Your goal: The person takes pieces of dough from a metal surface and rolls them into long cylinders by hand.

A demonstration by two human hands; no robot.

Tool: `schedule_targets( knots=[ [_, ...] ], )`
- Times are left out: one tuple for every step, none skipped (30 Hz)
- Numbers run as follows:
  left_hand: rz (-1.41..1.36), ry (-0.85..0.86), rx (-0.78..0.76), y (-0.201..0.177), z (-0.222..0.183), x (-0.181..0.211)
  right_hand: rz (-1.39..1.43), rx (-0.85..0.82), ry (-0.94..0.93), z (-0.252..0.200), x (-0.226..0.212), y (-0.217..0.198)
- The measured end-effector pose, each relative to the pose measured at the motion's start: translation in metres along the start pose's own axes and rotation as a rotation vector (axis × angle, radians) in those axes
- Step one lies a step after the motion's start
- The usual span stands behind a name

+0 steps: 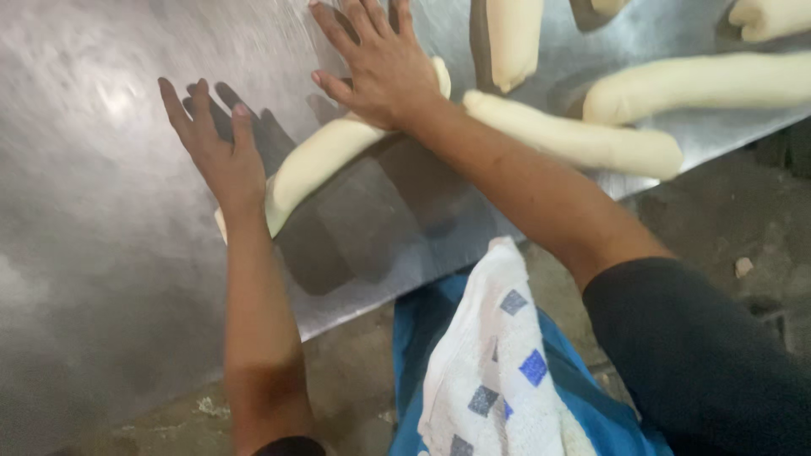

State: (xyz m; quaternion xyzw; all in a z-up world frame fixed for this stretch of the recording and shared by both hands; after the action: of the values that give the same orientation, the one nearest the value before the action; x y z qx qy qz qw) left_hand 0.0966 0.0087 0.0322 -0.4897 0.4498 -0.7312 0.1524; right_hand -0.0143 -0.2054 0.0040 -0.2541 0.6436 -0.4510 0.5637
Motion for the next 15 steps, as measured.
schedule_targets(
  knots=[
    [-0.058,-0.003,-0.008,-0.007,-0.02,0.002,-0.031,-0.01,-0.057,-0.013,-0.005,0.0],
    [-0.061,-0.016,-0.012,-0.013,-0.041,0.005,-0.06,-0.021,-0.114,-0.028,-0.011,0.001],
    [0.014,-0.028,-0.08,-0.012,-0.065,0.009,-0.064,-0.034,-0.131,-0.046,-0.013,0.001],
    [0.086,-0.038,-0.149,-0.01,-0.09,0.014,-0.032,-0.081,-0.162,-0.07,-0.014,0.001],
    [0.142,-0.043,-0.155,-0.009,-0.118,0.02,0.007,-0.125,-0.195,-0.097,-0.017,0.002],
    [0.198,-0.048,-0.162,-0.005,-0.147,0.026,-0.011,-0.133,-0.228,-0.125,-0.022,0.002],
    [0.303,-0.006,-0.143,-0.002,-0.174,0.038,-0.037,-0.128,-0.255,-0.146,-0.024,0.001],
    [0.408,0.036,-0.123,0.0,-0.195,0.049,-0.039,-0.125,-0.266,-0.165,-0.026,-0.001],
    [0.412,0.028,-0.125,-0.001,-0.21,0.055,-0.012,-0.107,-0.251,-0.186,-0.031,-0.004],
    [0.469,0.045,-0.09,-0.002,-0.221,0.063,0.015,-0.09,-0.237,-0.192,-0.033,-0.004],
    [0.521,0.062,-0.057,-0.004,-0.224,0.068,0.016,-0.099,-0.239,-0.187,-0.032,0.0],
    [0.519,0.053,-0.06,-0.004,-0.215,0.065,-0.022,-0.08,-0.227,-0.176,-0.032,0.002],
    [0.51,0.009,-0.08,-0.003,-0.193,0.054,-0.06,-0.049,-0.219,-0.16,-0.033,0.004],
    [0.499,-0.035,-0.1,-0.005,-0.17,0.044,-0.059,-0.047,-0.224,-0.142,-0.038,0.006],
    [0.46,-0.024,-0.071,-0.009,-0.144,0.037,-0.066,-0.109,-0.154,-0.12,-0.036,0.011]
  ],
)
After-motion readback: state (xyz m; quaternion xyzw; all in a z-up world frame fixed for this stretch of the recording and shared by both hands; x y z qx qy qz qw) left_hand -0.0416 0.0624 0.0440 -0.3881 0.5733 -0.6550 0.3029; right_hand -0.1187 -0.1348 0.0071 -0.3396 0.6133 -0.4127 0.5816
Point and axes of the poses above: each hand's wrist, its own z-axis towards the middle knuckle, its own y-axis out of the palm, x = y × z, the point moved 6 cm from there along z, towards the middle knuckle, and after that the axes turned 3 degrees about -y, right-handed, at the moved point
